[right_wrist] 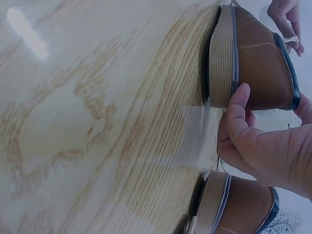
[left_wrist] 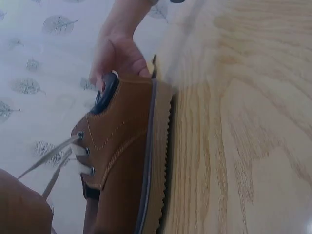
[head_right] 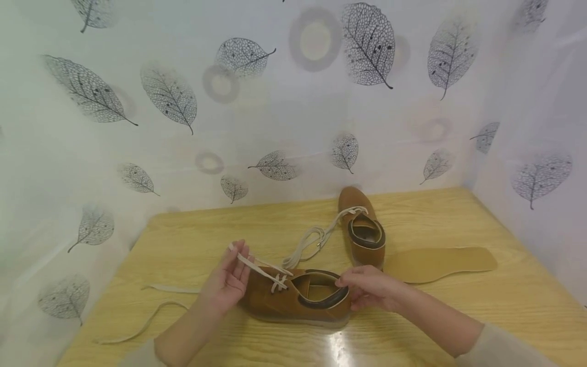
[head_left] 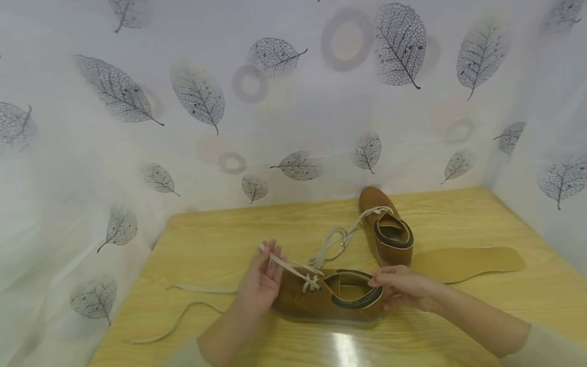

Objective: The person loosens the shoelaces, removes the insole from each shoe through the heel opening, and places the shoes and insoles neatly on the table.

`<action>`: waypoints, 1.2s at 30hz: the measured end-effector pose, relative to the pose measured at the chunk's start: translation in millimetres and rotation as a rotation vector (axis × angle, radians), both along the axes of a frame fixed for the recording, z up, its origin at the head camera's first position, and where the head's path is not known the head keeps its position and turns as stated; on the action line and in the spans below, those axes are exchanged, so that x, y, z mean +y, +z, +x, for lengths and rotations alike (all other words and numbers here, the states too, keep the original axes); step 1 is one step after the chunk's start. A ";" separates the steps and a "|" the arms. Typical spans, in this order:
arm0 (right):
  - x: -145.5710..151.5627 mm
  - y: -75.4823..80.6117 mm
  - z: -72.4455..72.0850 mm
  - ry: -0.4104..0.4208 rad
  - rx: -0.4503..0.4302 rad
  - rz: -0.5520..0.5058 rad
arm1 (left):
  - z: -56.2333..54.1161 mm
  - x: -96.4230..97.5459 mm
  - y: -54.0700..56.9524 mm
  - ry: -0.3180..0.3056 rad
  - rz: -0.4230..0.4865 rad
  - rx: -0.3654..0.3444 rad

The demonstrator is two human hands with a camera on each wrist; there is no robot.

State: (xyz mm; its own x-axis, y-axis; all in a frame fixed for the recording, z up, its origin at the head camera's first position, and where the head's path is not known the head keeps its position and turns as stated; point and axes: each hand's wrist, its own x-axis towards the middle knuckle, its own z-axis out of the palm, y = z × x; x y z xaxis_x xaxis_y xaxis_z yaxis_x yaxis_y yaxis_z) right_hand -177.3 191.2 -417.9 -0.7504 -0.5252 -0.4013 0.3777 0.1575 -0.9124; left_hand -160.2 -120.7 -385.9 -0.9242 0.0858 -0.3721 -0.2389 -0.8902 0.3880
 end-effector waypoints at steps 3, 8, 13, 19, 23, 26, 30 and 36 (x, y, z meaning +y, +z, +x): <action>-0.7 0.4 -0.3 -0.009 0.006 0.007 | -3.6 -9.0 -0.8 0.032 0.032 -0.035; -1.2 1.3 0.5 -0.012 0.006 0.018 | -8.9 -29.8 -6.5 0.092 0.086 -0.056; -1.8 1.1 1.1 -0.022 0.002 0.019 | -11.1 -57.7 -11.4 0.120 0.135 -0.023; -1.0 0.0 1.2 -0.025 -0.002 0.015 | -9.1 -86.4 -11.4 0.155 0.209 -0.054; -1.3 0.0 1.7 -0.022 0.003 0.013 | -6.8 -104.0 -13.7 0.175 0.229 -0.103; -1.5 0.3 2.1 -0.021 0.006 0.016 | -5.7 -118.1 -17.3 0.191 0.241 -0.135; -1.7 0.0 1.4 -0.028 0.003 0.025 | -5.8 -141.0 -22.7 0.231 0.267 -0.191; -2.1 0.0 1.4 -0.029 0.002 0.023 | -8.3 -179.0 -33.5 0.298 0.285 -0.256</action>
State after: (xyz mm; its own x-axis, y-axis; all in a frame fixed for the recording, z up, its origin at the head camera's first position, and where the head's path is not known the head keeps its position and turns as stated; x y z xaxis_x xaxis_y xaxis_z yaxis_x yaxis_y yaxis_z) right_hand -175.9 189.1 -417.9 -0.7661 -0.4936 -0.4115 0.3804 0.1678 -0.9095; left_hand -168.5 -299.8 -419.4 -0.8062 -0.0368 -0.5905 -0.0135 -0.9967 0.0805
